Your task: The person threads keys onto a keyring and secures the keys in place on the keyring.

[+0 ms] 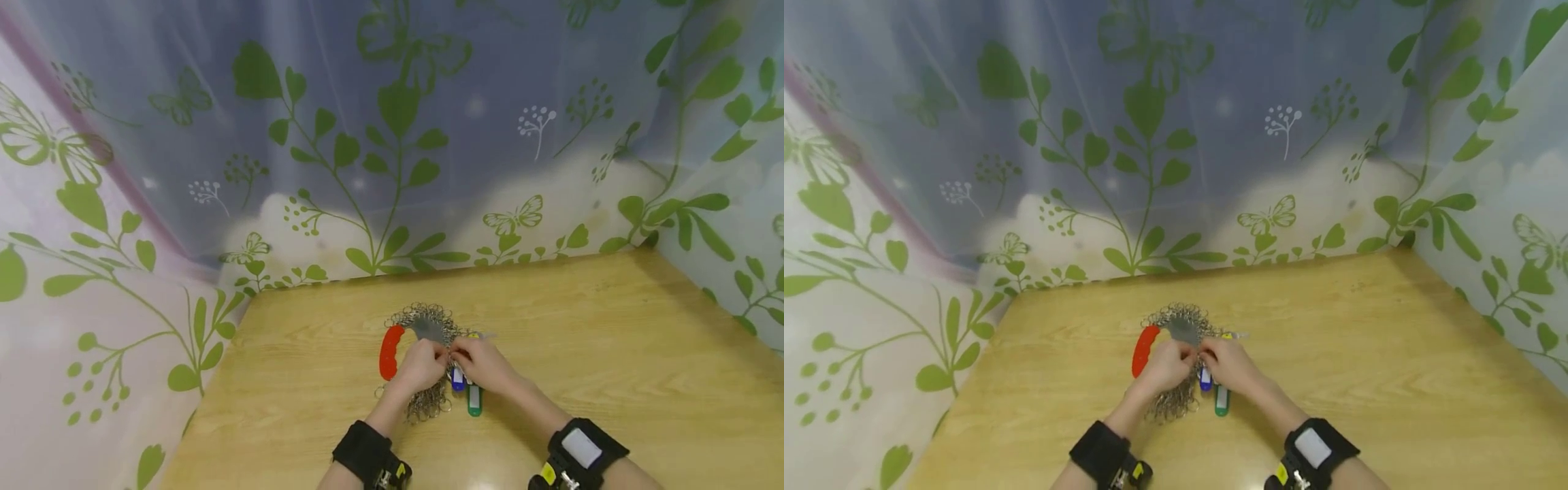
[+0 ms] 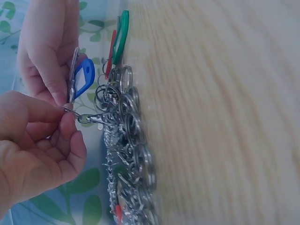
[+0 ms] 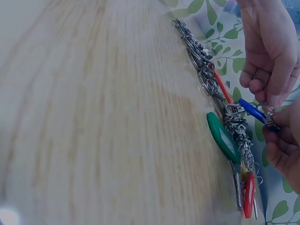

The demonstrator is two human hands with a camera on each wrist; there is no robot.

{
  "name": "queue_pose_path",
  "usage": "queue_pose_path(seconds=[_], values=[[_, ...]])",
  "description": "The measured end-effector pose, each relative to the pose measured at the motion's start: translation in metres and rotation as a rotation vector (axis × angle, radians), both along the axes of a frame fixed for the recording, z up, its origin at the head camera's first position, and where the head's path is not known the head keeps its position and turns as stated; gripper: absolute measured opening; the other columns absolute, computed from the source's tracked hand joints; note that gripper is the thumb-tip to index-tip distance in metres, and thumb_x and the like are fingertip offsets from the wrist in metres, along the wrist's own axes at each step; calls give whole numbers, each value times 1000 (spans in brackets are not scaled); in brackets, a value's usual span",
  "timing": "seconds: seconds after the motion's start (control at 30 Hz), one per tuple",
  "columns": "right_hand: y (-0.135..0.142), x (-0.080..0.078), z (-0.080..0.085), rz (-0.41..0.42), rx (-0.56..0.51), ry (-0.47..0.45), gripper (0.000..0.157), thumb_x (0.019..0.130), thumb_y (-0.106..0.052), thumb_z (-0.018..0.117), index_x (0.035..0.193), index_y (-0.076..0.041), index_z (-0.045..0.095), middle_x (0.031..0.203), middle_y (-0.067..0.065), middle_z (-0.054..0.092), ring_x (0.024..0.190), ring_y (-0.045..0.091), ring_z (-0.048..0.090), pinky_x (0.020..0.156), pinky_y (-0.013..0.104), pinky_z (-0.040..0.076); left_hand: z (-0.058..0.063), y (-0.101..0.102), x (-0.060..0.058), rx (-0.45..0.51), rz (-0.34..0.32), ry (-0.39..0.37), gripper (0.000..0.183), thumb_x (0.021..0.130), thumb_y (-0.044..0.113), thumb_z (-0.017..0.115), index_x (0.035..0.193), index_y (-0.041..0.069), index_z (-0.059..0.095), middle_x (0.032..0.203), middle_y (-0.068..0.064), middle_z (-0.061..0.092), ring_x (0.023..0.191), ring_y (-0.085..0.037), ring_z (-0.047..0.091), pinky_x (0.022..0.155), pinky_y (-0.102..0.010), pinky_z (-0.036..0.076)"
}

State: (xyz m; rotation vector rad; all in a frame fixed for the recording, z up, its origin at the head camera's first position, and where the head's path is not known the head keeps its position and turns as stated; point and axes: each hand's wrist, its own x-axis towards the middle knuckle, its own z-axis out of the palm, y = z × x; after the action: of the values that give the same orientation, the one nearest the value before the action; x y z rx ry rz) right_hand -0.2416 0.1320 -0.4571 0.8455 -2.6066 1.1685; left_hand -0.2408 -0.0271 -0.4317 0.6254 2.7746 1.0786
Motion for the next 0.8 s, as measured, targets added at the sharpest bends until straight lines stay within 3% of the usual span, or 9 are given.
queue_pose_path(seconds=[0.23, 0.37, 0.6, 0.8], values=[[2, -13, 12, -79, -17, -11, 7, 89, -5, 59, 89, -5, 67, 80, 4, 64, 65, 10, 53, 57, 27, 43, 7, -1, -14, 15, 0, 9, 24, 93, 4, 49, 71, 4, 61, 52, 2, 37, 43, -9, 32, 45, -21, 27], [3, -18, 20, -99, -23, 1, 7, 89, -5, 60, 90, -4, 67, 82, 7, 65, 67, 14, 56, 59, 30, 45, 11, 2, -21, 5, 20, 0, 20, 95, 6, 48, 80, 2, 62, 59, 0, 42, 48, -11, 36, 48, -22, 30], [-1, -7, 7, -88, -4, -66, 7, 89, -3, 59, 89, -3, 66, 80, 6, 64, 65, 11, 54, 57, 27, 43, -3, 0, -7, -4, 62, -65, 17, 94, 3, 47, 83, 2, 60, 68, -4, 47, 52, -12, 38, 50, -22, 31], [-1, -5, 6, -100, 3, -63, 6, 89, -4, 60, 88, -4, 66, 79, 4, 63, 62, 10, 50, 54, 27, 40, -4, 3, -6, -10, 72, -62, 18, 94, 3, 48, 81, 4, 60, 67, -3, 47, 52, -12, 38, 49, -22, 30]])
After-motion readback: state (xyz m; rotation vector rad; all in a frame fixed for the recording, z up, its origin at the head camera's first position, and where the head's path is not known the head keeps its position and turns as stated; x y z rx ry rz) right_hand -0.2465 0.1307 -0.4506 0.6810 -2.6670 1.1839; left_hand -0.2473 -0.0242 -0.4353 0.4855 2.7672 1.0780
